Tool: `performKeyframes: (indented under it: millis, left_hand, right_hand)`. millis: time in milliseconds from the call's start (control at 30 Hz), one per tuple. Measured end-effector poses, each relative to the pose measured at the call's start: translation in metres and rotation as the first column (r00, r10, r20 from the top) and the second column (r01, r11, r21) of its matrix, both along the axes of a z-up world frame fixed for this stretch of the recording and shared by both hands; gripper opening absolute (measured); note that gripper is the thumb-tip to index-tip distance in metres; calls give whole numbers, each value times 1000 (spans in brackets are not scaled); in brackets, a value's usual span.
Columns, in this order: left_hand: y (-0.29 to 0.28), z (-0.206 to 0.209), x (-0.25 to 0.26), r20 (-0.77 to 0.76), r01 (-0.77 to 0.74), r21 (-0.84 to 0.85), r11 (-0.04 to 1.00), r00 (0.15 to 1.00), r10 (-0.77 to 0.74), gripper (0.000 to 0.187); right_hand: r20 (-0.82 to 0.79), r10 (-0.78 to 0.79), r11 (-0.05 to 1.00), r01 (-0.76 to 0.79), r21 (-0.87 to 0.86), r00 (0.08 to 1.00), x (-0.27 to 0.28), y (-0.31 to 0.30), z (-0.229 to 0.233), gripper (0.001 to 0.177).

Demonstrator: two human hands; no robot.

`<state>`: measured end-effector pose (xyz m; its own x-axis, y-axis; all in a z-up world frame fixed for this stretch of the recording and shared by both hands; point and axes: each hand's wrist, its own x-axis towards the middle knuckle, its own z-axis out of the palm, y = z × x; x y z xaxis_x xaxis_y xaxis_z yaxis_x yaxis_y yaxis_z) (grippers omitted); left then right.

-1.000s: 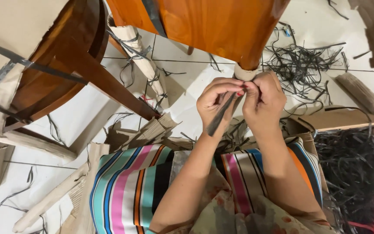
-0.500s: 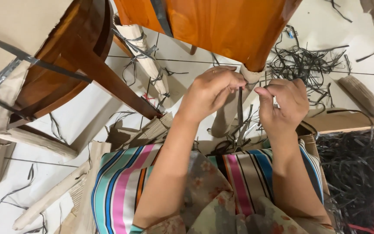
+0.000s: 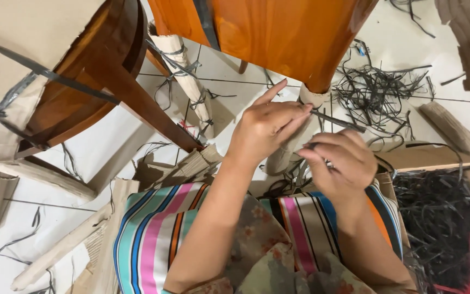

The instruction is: Wrapping wooden furniture legs with cardboard and securing them with plastic ties for protection.

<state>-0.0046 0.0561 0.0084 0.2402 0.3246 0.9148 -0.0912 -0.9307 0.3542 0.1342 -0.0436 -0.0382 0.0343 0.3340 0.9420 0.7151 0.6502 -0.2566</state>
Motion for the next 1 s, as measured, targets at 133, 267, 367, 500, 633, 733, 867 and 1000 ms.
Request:
performKeyframes:
  millis: [133, 267, 367, 500, 633, 733, 867, 1000]
  left_hand:
    - [2, -2, -5, -51, 1, 25, 1000, 999, 0, 3]
    - [2, -14, -2, -52, 43, 2, 999, 998, -43, 6]
    - [1, -22, 3, -29, 16, -22, 1000, 999, -16, 10]
    - [2, -26, 8, -23, -35, 28, 999, 999, 35, 40]
    - [2, -27, 11, -15, -83, 6, 997, 996, 83, 12]
    - [3, -29, 11, -22, -105, 21, 994, 994, 106, 9]
    - [2, -27, 8, -55, -115, 7, 993, 992, 116, 14]
    - [-1, -23, 9, -28, -97, -88, 991, 995, 95, 18]
  right_hand:
    - [-6, 24, 1000, -24, -13, 1000, -23, 4, 32, 22]
    - [-10, 46, 999, -46, -9, 999, -32, 8, 37, 18]
    - [1, 57, 998, -57, 12, 998, -36, 11, 38, 15]
    - [-4, 63, 998, -63, -15, 998, -29, 7, 36, 12]
    - [125, -107, 991, 96, 92, 986, 6, 14, 21, 25]
    - [84, -36, 999, 36, 4, 996, 9, 16, 29, 7]
    - [108, -107, 993, 102, 55, 988, 15, 25, 17, 6]
    - [52, -114, 985, 106, 140, 992, 15, 32, 4, 8]
